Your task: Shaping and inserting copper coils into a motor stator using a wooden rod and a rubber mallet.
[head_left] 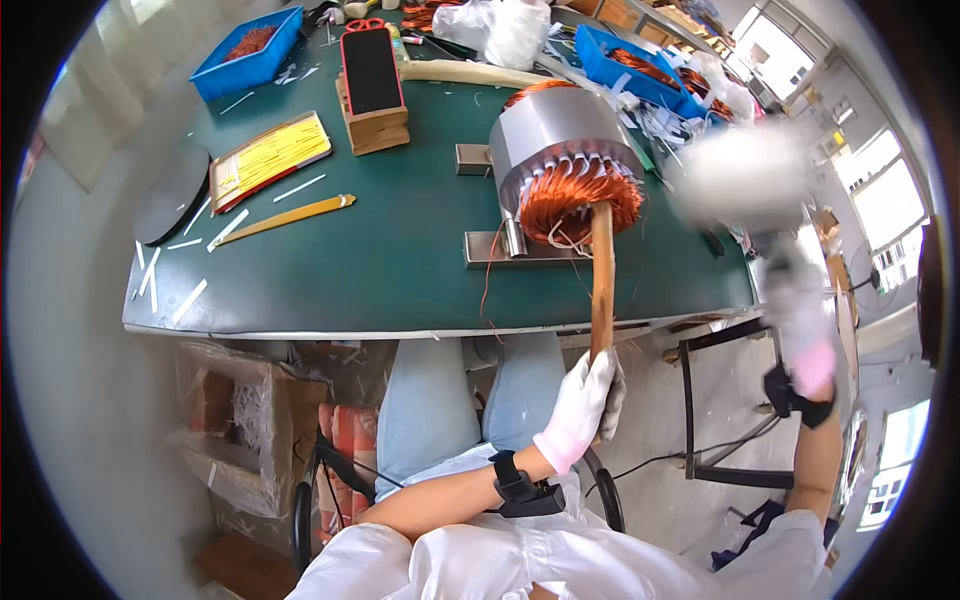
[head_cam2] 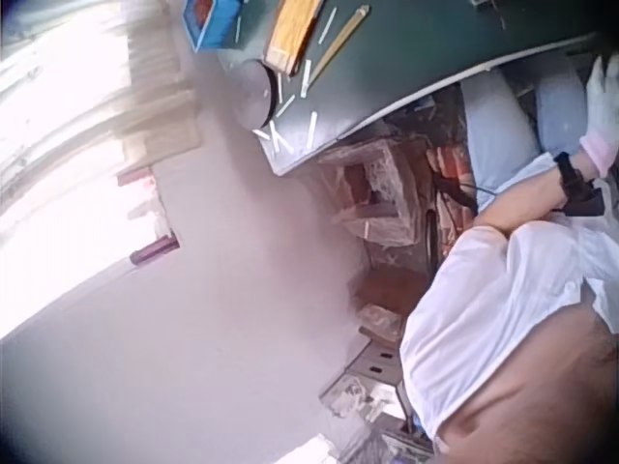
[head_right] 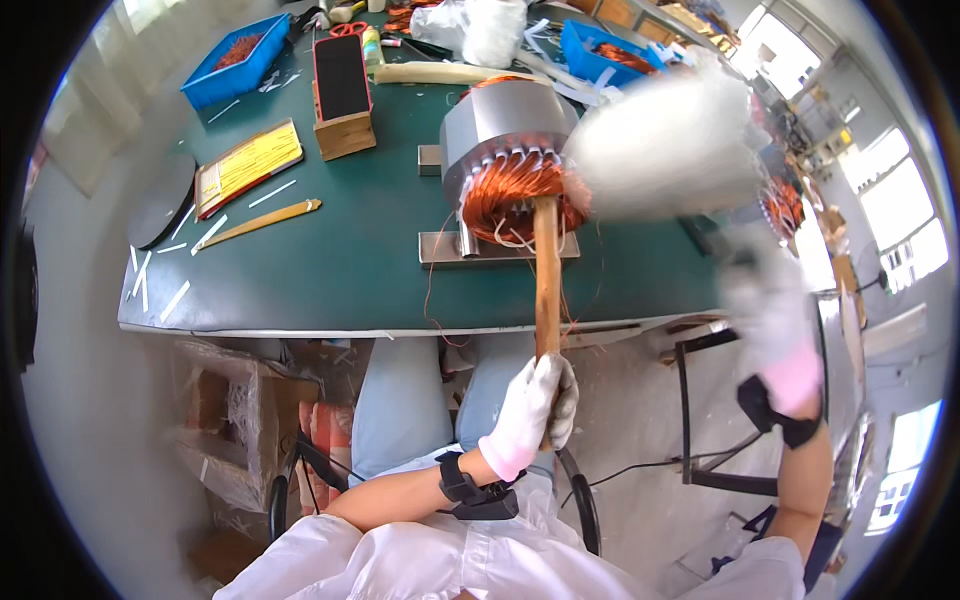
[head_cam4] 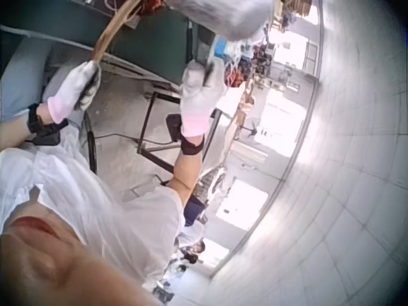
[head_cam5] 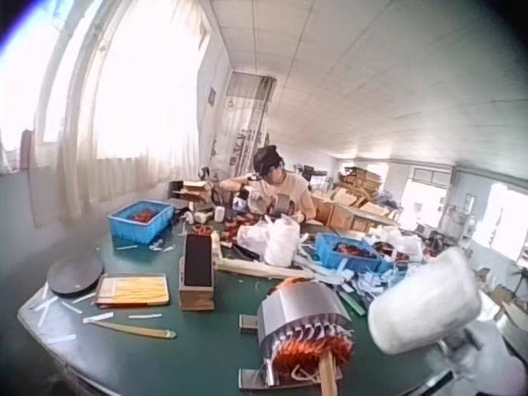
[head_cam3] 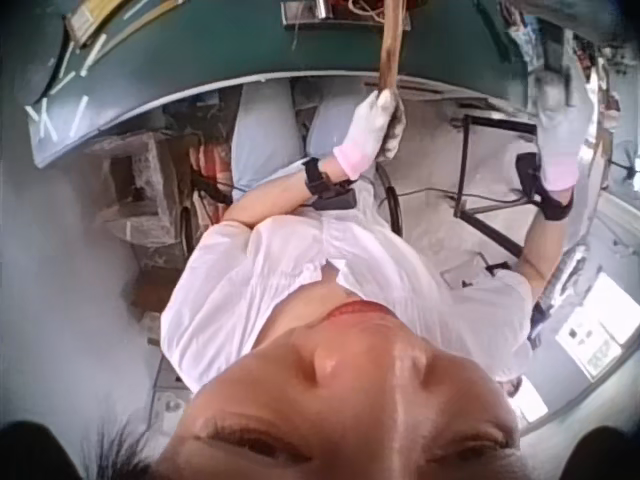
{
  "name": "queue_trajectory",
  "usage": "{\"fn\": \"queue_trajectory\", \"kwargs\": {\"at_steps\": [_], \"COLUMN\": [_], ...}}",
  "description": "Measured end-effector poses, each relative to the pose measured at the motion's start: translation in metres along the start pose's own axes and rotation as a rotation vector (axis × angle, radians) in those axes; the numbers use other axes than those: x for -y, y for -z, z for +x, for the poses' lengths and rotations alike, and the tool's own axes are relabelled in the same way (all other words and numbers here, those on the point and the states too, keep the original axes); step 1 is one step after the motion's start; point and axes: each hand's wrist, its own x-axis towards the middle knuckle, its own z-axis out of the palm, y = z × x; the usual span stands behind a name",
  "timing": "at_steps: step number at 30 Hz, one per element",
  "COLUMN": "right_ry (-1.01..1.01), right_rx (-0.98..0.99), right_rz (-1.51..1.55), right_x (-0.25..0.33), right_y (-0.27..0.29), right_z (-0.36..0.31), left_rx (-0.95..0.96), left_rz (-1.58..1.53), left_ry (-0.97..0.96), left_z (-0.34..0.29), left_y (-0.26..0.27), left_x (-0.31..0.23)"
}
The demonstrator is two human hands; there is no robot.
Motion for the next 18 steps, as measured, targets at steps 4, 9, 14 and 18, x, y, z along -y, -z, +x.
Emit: {"fn": "queue_trajectory", "kwargs": {"at_steps": [4, 9, 14, 18], "right_ry": [0.248, -0.099, -0.352, -0.069], "right_rx": [-0.041, 0.465, 0.309, 0.019], "right_rz": [1.393, 0.236, 0.399, 0.534], "right_x": [0.065, 0.012, 0.012, 0.031], "right_y": [-0.045, -0.107, -0.079, -0.108], "right_z": [0.025, -0.065, -0.052, 0.013], "left_rx": [0.056, 0.086, -0.256, -0.58], "left_rz": [-0.151, -0.231, 0.839, 1.088], "left_ry": [0.053, 0.154, -0.579, -0.934], "left_z": [0.031, 0.002, -0.023, 0.036], "left_y": [0.043, 0.04, 0.065, 0.025], "left_x": [0.024, 0.017, -0.026, -0.113]}}
